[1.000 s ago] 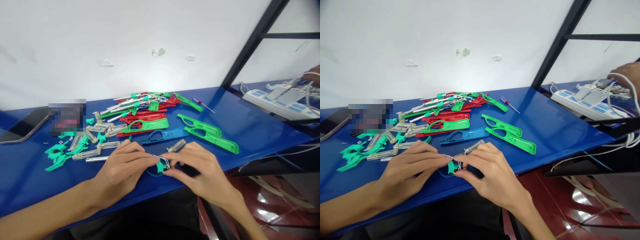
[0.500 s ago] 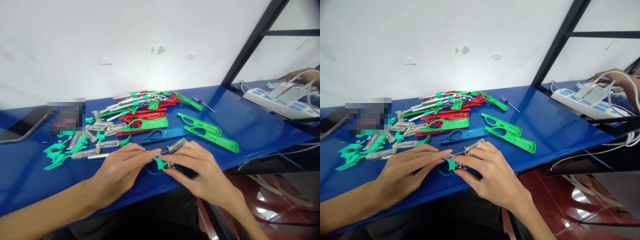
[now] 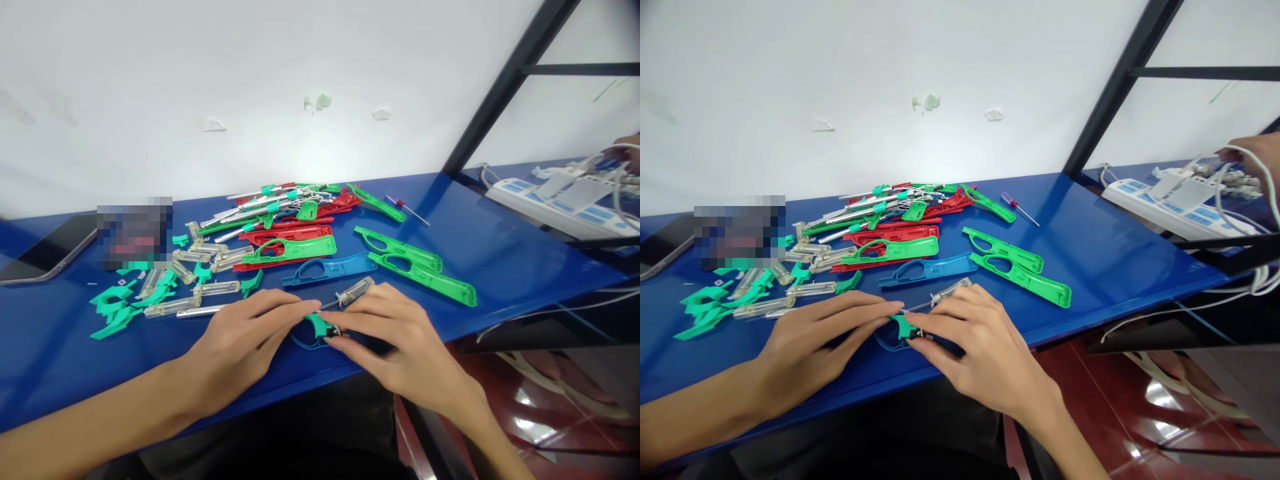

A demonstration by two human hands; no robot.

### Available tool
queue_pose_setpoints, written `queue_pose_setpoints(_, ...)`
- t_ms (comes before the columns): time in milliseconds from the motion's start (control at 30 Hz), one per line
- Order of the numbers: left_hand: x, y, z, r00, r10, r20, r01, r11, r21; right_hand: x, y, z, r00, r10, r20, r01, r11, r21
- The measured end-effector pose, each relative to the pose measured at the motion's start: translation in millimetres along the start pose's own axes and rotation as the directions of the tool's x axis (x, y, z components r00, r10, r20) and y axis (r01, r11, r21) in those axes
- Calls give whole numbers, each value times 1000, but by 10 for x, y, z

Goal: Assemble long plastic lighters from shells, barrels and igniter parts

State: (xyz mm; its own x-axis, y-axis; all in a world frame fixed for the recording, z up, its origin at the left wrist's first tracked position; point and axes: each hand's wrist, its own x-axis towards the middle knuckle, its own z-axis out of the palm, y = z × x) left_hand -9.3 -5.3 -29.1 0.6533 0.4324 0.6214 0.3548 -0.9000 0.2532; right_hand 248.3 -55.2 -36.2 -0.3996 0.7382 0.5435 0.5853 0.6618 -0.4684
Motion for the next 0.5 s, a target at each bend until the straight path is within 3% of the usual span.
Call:
queue_pose_setpoints(200, 25, -26, 1, 997, 69, -41, -67, 997, 32, 0, 15, 5, 1000, -3, 7, 3, 1000, -5)
queue_pose_setpoints(500, 33, -24, -19, 997, 69, -15, -69, 998, 11, -3, 1, -6, 1000, 3, 24, -2, 1000, -9)
